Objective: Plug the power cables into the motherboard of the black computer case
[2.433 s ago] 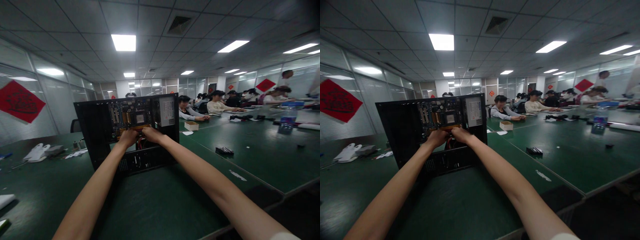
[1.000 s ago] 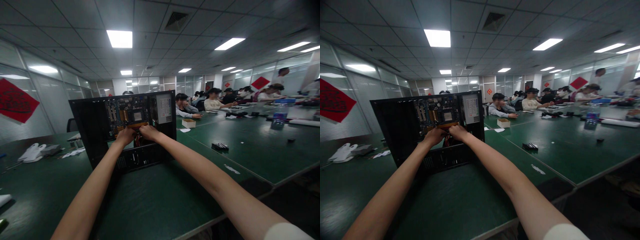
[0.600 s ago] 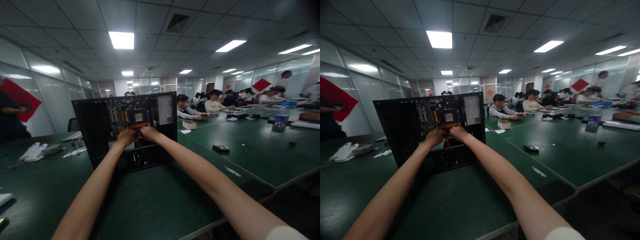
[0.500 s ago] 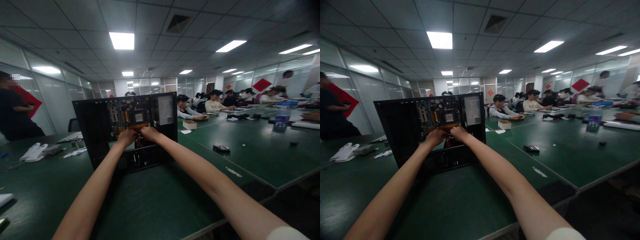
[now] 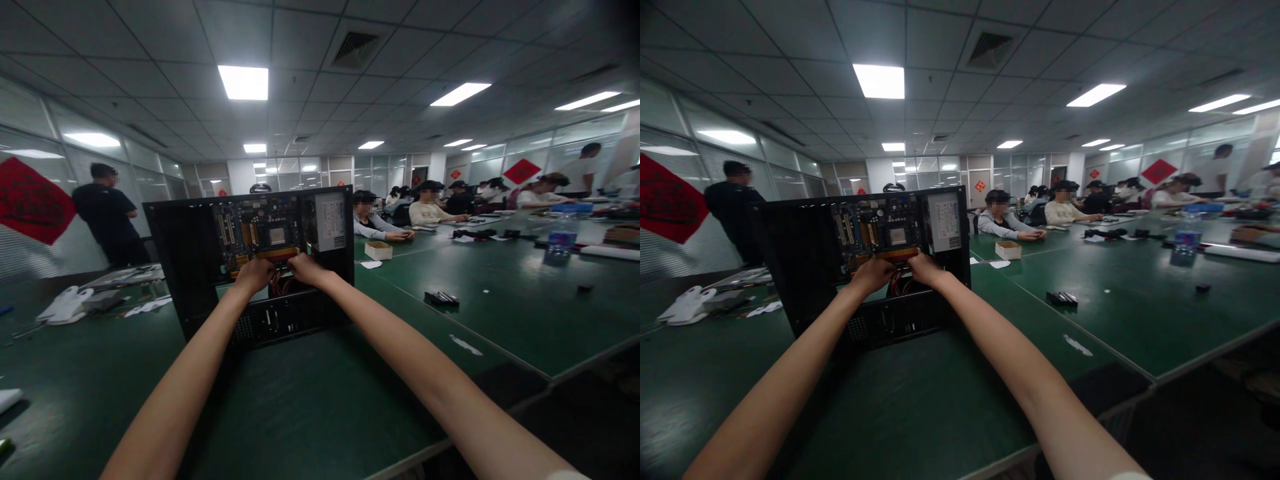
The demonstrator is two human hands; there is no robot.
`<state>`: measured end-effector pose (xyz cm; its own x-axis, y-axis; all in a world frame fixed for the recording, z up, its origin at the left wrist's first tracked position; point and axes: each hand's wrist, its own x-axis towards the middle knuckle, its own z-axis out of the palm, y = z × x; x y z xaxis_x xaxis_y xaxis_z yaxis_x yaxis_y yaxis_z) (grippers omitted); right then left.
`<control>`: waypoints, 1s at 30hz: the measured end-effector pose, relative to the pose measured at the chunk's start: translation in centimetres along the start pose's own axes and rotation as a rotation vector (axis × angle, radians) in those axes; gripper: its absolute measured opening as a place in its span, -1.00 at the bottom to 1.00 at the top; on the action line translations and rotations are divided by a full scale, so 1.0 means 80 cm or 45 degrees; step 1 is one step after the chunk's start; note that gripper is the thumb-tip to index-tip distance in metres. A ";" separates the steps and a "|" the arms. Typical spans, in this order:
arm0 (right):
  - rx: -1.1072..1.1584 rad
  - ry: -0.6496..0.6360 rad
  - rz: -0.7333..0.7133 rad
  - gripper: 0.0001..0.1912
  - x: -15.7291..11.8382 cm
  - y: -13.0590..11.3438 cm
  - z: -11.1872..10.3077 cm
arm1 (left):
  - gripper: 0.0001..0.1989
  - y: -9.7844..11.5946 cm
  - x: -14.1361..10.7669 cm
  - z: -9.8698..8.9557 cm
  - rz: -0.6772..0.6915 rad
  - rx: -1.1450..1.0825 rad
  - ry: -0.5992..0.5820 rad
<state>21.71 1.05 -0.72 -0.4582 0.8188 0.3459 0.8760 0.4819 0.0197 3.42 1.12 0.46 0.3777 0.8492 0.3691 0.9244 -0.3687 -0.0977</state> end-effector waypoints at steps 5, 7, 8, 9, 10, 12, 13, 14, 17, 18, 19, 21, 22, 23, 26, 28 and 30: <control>-0.033 0.027 0.035 -0.67 0.004 0.000 0.002 | -0.67 0.001 -0.001 0.000 -0.003 0.000 0.018; -0.037 0.032 0.048 -0.67 0.005 -0.002 0.004 | -0.67 0.002 -0.002 0.001 -0.003 0.010 0.011; -0.037 0.036 0.053 -0.66 0.005 -0.002 0.005 | -0.66 0.002 -0.002 0.001 -0.006 0.018 0.010; -0.037 0.038 0.056 -0.66 0.004 -0.003 0.005 | -0.66 0.003 -0.002 0.001 -0.008 0.024 0.010; -0.037 0.041 0.059 -0.65 0.004 -0.003 0.006 | -0.66 0.003 -0.002 0.001 -0.008 0.028 0.008; -0.037 0.045 0.067 -0.65 0.003 -0.002 0.006 | -0.66 0.003 -0.002 0.001 -0.004 0.031 0.009; -0.038 0.047 0.071 -0.64 0.003 -0.002 0.006 | -0.66 0.004 -0.002 0.001 0.000 0.032 0.012; -0.040 0.049 0.075 -0.64 0.003 -0.001 0.005 | -0.67 0.004 -0.002 0.001 0.005 0.033 0.011; -0.044 0.049 0.080 -0.65 0.005 0.000 0.005 | -0.68 0.006 0.000 0.000 -0.006 0.032 0.002; -0.046 0.049 0.079 -0.65 0.006 0.000 0.005 | -0.68 0.006 0.000 0.000 -0.010 0.032 -0.003; -0.046 0.049 0.078 -0.66 0.007 0.000 0.006 | -0.68 0.007 0.001 0.000 -0.014 0.033 -0.006; -0.047 0.053 0.075 -0.67 0.008 0.000 0.006 | -0.67 0.008 0.001 0.000 -0.016 0.044 -0.001; -0.046 0.056 0.073 -0.67 0.008 0.000 0.006 | -0.67 0.008 0.002 0.000 -0.014 0.051 0.002; -0.045 0.059 0.072 -0.67 0.008 0.000 0.007 | -0.66 0.008 0.002 0.000 -0.013 0.057 0.005; -0.042 0.065 0.074 -0.68 0.007 0.001 0.006 | -0.66 0.007 0.003 0.001 -0.017 0.059 0.016; -0.044 0.075 0.078 -0.69 0.006 0.000 0.004 | -0.67 0.007 0.004 0.001 -0.027 0.053 0.020; -0.054 0.095 0.078 -0.68 0.004 -0.002 0.000 | -0.67 0.007 0.002 0.001 -0.041 0.047 0.012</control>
<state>21.43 1.27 -0.59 -0.3925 0.8202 0.4163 0.9084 0.4166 0.0357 4.01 1.11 0.39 0.3471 0.8567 0.3816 0.9376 -0.3266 -0.1196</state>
